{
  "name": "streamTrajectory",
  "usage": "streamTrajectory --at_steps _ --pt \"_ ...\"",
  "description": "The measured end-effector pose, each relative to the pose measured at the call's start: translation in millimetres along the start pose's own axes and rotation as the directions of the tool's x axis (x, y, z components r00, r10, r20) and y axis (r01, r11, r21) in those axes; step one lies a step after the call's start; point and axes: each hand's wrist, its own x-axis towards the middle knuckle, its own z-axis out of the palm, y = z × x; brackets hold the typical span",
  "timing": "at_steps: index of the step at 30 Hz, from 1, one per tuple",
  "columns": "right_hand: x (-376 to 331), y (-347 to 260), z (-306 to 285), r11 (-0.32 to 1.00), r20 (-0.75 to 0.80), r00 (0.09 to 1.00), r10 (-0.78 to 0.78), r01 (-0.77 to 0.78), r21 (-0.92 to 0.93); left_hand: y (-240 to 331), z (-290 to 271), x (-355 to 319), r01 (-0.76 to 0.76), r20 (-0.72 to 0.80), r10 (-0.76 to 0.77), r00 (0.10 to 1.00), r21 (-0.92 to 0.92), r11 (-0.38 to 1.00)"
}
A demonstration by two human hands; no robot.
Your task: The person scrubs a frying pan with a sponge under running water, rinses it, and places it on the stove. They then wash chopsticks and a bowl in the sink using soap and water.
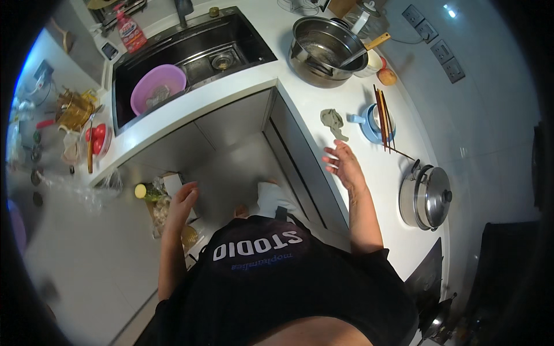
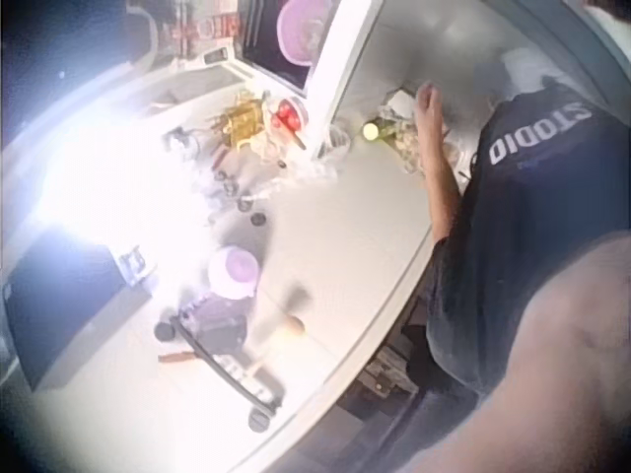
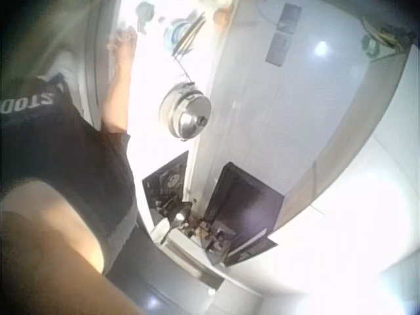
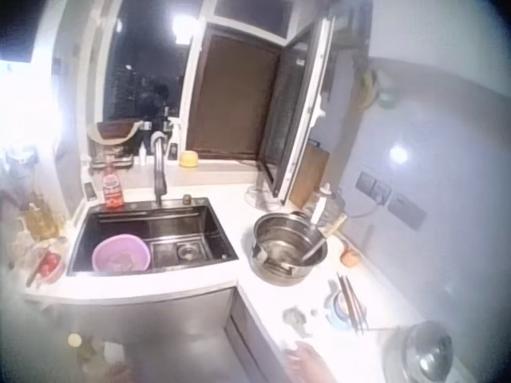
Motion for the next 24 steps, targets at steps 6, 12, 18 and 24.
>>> streamTrajectory --at_steps 6,12,18,24 --pt "106 -52 -17 0.992 -0.179 0.977 -0.113 0.122 0.038 87 35 92 -0.110 0.122 0.110 0.986 -0.007 0.994" --pt "197 -113 -22 0.978 -0.309 0.939 -0.151 0.186 0.089 154 70 164 -0.190 0.317 0.174 0.932 0.018 0.982" --pt "248 -123 -40 0.959 -0.139 0.976 0.167 -0.129 0.251 162 58 205 -0.116 0.298 0.116 0.947 -0.019 0.993" --pt "249 -137 -29 0.971 -0.222 0.966 0.132 -0.081 0.223 157 26 238 0.039 0.232 -0.009 0.973 -0.125 0.991"
